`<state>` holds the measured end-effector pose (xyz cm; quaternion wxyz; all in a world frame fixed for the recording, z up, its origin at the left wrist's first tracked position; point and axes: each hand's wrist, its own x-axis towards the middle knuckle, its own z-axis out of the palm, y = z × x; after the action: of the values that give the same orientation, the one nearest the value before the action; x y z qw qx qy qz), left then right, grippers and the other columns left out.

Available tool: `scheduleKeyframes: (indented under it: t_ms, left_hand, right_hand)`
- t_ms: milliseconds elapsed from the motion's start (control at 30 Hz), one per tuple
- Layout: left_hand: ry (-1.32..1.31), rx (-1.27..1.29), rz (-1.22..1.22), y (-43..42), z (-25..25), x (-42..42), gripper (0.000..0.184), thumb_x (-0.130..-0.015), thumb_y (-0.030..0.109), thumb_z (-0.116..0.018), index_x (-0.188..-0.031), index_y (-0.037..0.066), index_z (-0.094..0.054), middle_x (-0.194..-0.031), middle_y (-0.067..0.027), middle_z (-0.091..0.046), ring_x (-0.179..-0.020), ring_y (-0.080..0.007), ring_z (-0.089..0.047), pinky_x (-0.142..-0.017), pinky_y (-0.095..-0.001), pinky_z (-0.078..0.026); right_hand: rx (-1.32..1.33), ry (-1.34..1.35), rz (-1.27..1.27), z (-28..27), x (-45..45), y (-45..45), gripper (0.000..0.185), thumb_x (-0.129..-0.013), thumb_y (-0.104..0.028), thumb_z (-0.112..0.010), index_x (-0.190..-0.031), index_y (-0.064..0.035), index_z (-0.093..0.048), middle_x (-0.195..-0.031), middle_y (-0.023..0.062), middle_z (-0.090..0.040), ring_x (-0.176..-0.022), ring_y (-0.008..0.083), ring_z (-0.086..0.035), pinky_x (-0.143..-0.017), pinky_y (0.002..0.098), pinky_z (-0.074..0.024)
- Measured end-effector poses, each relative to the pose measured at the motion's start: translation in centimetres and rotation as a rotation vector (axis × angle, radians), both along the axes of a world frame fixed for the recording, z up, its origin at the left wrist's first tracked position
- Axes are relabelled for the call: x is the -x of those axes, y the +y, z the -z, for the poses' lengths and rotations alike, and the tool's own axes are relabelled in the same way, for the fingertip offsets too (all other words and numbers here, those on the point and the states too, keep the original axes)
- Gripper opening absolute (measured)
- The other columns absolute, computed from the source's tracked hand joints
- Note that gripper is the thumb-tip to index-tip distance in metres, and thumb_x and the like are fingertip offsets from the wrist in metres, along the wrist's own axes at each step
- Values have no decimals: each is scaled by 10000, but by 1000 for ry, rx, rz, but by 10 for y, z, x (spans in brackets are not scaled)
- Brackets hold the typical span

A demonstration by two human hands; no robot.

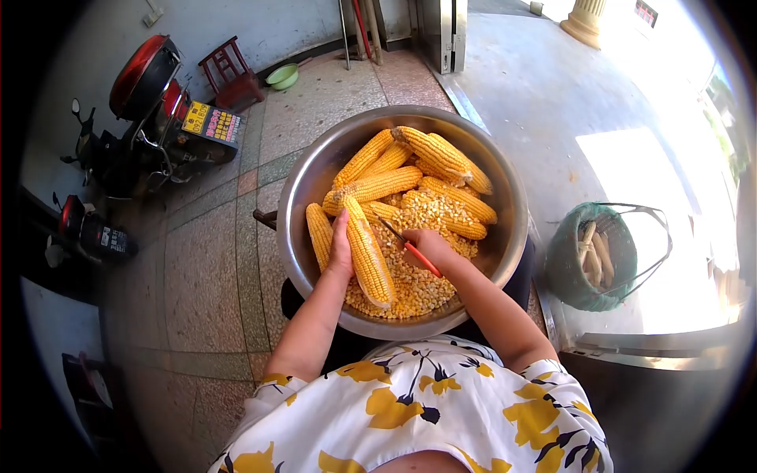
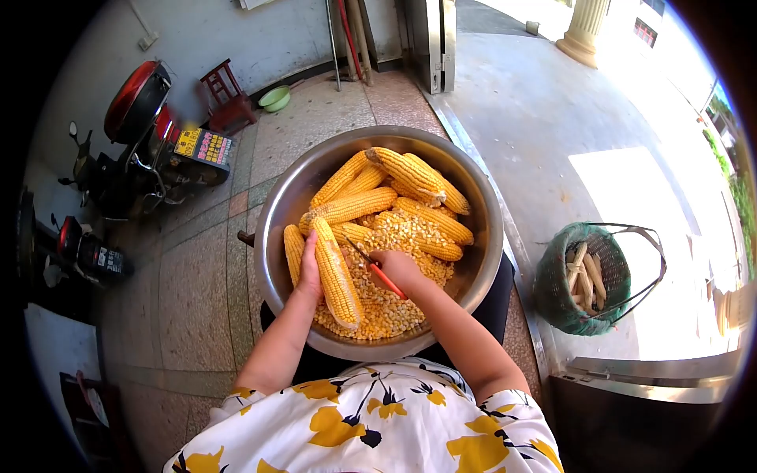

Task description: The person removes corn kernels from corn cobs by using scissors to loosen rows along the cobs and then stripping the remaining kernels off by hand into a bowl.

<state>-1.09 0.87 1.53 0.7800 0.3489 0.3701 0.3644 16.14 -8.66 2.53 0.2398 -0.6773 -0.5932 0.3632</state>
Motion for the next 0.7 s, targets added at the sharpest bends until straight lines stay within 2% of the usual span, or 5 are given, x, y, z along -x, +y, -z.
scheduleKeyframes:
  t_ms: [100, 333, 500, 600, 700]
  left_hand:
    - [-14, -1, 29, 1, 3, 1, 567, -835, 569, -486, -1091, 64, -454, -829, -128, -584, -678, -208, -608, -558, -336, -530]
    - [6, -22, -45, 4, 19, -3, 592, -868, 535, -474, -1203, 51, -417, -992, -102, -538, -804, -182, -590, -615, -313, -535]
    - [109, -190, -91, 10, 34, -1, 608, -906, 492, -443, -1286, 22, -369, -1181, -132, -477, -1076, -221, -490, -916, -335, -410]
    - [278, -382, -111, 2, 28, -5, 604, -916, 470, -438, -1298, 11, -351, -1246, -136, -442, -1153, -239, -428, -987, -336, -322]
    - [350, -443, -148, -10, 7, -13, 612, -916, 467, -437, -1298, -3, -358, -1256, -143, -448, -1148, -250, -440, -974, -338, -337]
  right_hand:
    - [-83, -298, -24, -1, 9, -6, 194, -804, -245, -523, -928, -148, -637, -749, 140, -640, -704, 309, -624, -613, 413, -475]
    - [-149, -388, -29, -3, 15, -6, 171, -784, -251, -538, -840, -103, -603, -655, 132, -618, -637, 321, -621, -584, 418, -475]
    - [-142, -407, -12, -9, 19, -6, 172, -784, -250, -539, -820, -95, -605, -662, 135, -620, -654, 326, -625, -593, 426, -474]
    - [-109, -414, 6, -13, 22, -6, 177, -789, -250, -536, -815, -92, -611, -675, 137, -624, -670, 329, -626, -603, 430, -474]
    - [-75, -412, -16, -15, 18, -9, 189, -806, -243, -516, -820, -89, -624, -707, 145, -639, -690, 324, -638, -613, 423, -488]
